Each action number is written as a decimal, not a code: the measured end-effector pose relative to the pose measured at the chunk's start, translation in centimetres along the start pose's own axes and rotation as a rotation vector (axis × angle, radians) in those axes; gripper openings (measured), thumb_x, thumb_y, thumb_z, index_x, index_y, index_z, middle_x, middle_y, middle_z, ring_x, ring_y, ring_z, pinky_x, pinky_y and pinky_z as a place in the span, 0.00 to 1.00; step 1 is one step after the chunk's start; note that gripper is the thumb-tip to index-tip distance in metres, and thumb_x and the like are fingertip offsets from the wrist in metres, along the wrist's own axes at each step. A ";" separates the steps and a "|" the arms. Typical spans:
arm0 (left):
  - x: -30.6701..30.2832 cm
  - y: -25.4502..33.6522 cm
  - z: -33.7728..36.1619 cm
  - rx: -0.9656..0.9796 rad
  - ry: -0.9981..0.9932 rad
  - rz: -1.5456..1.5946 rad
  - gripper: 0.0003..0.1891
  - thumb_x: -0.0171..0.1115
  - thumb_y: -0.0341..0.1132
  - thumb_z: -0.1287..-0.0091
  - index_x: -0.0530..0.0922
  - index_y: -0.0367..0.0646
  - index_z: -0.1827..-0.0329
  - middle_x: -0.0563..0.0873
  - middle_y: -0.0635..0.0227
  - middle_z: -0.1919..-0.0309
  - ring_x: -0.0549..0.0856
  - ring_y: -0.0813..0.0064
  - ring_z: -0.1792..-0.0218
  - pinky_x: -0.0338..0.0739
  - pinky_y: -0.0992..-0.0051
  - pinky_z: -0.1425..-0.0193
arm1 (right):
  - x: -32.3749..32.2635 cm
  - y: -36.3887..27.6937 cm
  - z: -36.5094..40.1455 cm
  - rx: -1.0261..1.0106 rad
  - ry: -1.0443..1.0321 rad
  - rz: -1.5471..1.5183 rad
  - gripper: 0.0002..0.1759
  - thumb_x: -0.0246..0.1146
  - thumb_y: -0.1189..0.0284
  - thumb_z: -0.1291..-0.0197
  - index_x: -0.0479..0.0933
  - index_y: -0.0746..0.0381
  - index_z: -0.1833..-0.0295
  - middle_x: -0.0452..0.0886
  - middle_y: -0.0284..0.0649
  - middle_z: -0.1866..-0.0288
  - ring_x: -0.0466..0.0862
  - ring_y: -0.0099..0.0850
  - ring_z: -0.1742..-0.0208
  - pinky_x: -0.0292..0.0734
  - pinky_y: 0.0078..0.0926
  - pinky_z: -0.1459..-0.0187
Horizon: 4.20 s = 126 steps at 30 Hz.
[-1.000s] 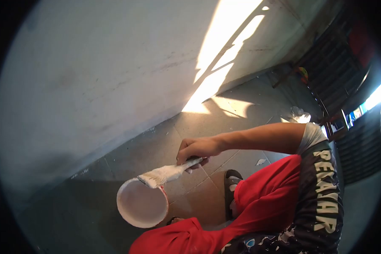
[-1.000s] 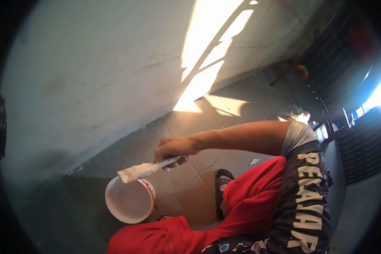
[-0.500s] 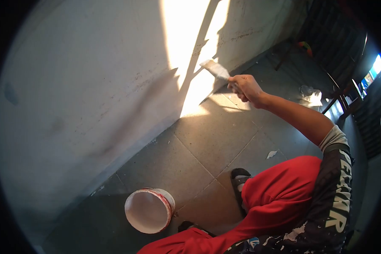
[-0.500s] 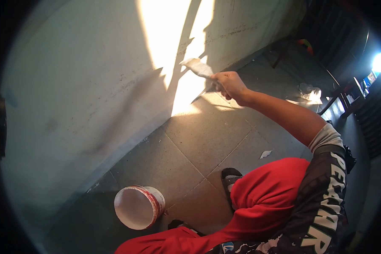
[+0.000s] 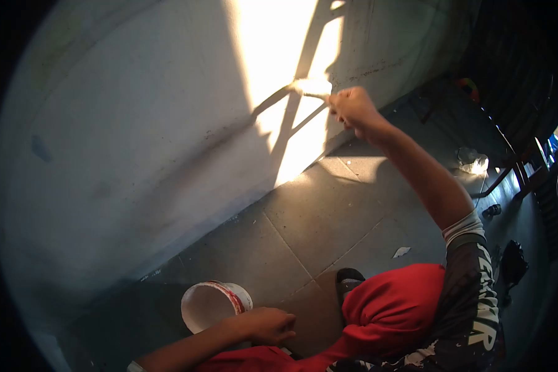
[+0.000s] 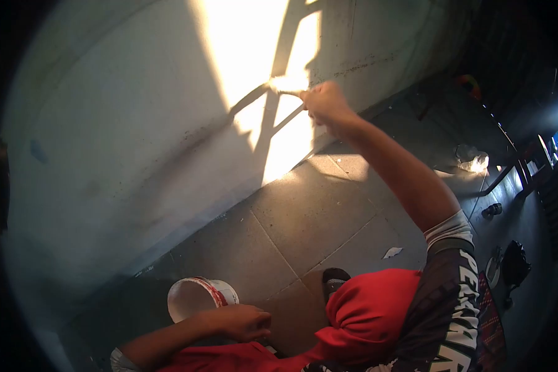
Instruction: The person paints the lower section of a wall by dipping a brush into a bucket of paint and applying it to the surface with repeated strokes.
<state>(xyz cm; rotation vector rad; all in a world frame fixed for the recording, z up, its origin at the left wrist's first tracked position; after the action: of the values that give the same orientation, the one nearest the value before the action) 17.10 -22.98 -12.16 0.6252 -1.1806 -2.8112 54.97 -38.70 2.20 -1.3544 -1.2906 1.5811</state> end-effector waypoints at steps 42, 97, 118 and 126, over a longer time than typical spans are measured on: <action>4.5 -3.8 -2.4 0.031 -0.106 0.042 0.23 0.53 0.51 0.25 0.76 0.36 0.47 0.85 0.45 0.55 0.85 0.46 0.52 0.78 0.55 0.48 | 6.3 7.0 1.2 0.162 -0.149 0.028 0.19 0.58 0.70 0.34 0.69 0.58 0.80 0.69 0.30 0.83 0.66 0.18 0.85 0.55 0.23 0.87; 3.9 -1.1 -6.2 0.498 -0.061 -0.134 0.20 0.58 0.44 0.31 0.81 0.31 0.56 0.87 0.44 0.58 0.86 0.49 0.58 0.78 0.58 0.50 | -0.5 -15.0 1.7 -0.152 -0.073 0.486 0.14 0.62 0.69 0.35 0.76 0.62 0.46 0.71 0.31 0.77 0.64 0.17 0.83 0.56 0.21 0.85; 3.2 -0.6 -5.3 0.407 -0.132 -0.240 0.17 0.58 0.45 0.30 0.79 0.37 0.54 0.86 0.49 0.59 0.84 0.53 0.58 0.76 0.60 0.52 | 1.7 -12.0 0.0 -0.496 0.170 0.250 0.14 0.63 0.67 0.31 0.77 0.63 0.47 0.68 0.27 0.83 0.62 0.15 0.88 0.54 0.22 0.88; 3.6 -0.4 -6.2 0.429 -0.157 -0.231 0.23 0.60 0.46 0.33 0.82 0.30 0.50 0.86 0.44 0.53 0.86 0.50 0.53 0.78 0.55 0.47 | 2.1 -2.3 -0.2 -0.057 -0.113 0.325 0.14 0.64 0.67 0.35 0.79 0.65 0.49 0.73 0.33 0.77 0.68 0.20 0.84 0.62 0.22 0.83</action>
<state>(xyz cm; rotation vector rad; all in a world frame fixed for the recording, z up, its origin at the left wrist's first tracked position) 16.14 -27.59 -17.64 0.5983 -1.8850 -2.8457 54.49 -36.05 3.81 -1.5936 -1.2355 1.8743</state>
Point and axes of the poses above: each hand's wrist, its own z-axis away from the middle knuckle, its own x-axis out of the palm, y = z × x, the point moved 4 cm from there along -z, towards the middle knuckle
